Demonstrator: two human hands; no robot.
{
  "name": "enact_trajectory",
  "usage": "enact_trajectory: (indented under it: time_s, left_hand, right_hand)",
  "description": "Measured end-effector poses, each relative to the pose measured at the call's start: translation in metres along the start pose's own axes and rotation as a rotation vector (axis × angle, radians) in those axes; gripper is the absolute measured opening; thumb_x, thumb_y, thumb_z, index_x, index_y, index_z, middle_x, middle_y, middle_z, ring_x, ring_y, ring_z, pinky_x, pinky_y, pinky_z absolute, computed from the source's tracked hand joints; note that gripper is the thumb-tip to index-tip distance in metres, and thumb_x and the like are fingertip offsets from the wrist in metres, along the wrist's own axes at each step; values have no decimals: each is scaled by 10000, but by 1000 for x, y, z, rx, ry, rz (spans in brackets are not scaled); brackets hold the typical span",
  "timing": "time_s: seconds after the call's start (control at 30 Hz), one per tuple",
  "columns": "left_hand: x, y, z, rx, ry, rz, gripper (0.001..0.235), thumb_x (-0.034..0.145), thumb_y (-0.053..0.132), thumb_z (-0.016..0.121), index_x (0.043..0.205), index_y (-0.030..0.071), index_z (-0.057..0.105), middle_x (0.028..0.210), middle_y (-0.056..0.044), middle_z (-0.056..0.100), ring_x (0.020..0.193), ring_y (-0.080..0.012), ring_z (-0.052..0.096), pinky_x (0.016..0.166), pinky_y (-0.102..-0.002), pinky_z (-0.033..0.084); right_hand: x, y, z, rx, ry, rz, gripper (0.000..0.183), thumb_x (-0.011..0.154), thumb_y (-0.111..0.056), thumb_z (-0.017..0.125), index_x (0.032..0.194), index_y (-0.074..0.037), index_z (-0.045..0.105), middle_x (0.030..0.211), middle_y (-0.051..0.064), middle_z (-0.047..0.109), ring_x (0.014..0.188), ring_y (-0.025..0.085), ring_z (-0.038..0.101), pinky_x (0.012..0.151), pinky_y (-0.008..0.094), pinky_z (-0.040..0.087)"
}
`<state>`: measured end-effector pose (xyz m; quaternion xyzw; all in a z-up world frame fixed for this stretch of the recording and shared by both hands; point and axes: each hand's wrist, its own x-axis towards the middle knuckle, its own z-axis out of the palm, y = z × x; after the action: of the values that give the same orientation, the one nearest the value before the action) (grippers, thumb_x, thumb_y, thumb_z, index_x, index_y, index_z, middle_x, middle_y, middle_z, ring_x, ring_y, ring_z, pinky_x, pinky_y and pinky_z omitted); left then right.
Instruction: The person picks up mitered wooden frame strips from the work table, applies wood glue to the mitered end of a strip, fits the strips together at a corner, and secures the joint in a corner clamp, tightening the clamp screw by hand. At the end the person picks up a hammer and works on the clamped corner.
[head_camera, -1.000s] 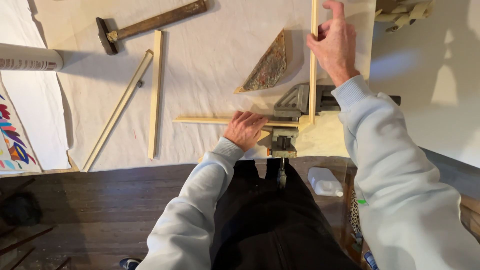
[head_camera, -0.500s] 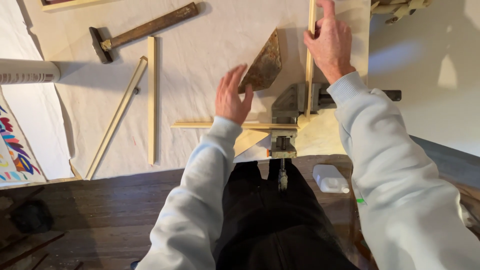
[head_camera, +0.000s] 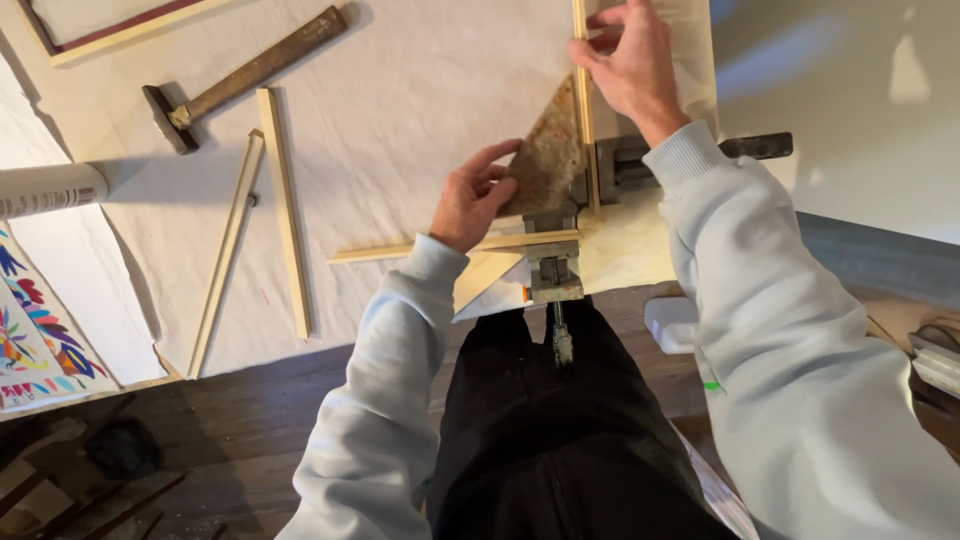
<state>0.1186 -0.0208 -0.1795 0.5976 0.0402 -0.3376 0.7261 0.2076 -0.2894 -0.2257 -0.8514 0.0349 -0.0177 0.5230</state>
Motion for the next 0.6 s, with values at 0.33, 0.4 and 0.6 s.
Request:
enact_trajectory:
  time_s: [0.33, 0.4, 0.6]
  left_hand:
    - [-19, 1, 18, 269, -4, -36, 514, 942, -7, 595, 1446, 88, 582, 1017, -71, 741, 838, -87, 667, 756, -262, 582]
    - [-20, -1, 18, 267, -31, -20, 508, 934, -1, 598, 1434, 89, 592, 989, -82, 741, 834, -92, 682, 742, -263, 591]
    - [-19, 5, 26, 352, 42, -40, 482, 923, 25, 602, 1401, 80, 609, 971, -83, 759, 815, -106, 704, 727, -279, 599]
  right_hand:
    - [-4, 15, -2, 299, -65, 248, 518, 1003, -126, 767, 1391, 7, 452, 1135, 99, 747, 993, 158, 761, 766, 333, 651]
    - [-1, 18, 0, 345, -74, 298, 464, 1014, -122, 765, 1358, 8, 482, 1150, 89, 759, 983, 168, 760, 779, 339, 655]
    - [-2, 20, 0, 291, -84, 244, 434, 1033, -131, 752, 1372, -6, 510, 1152, 76, 746, 997, 163, 762, 789, 335, 647]
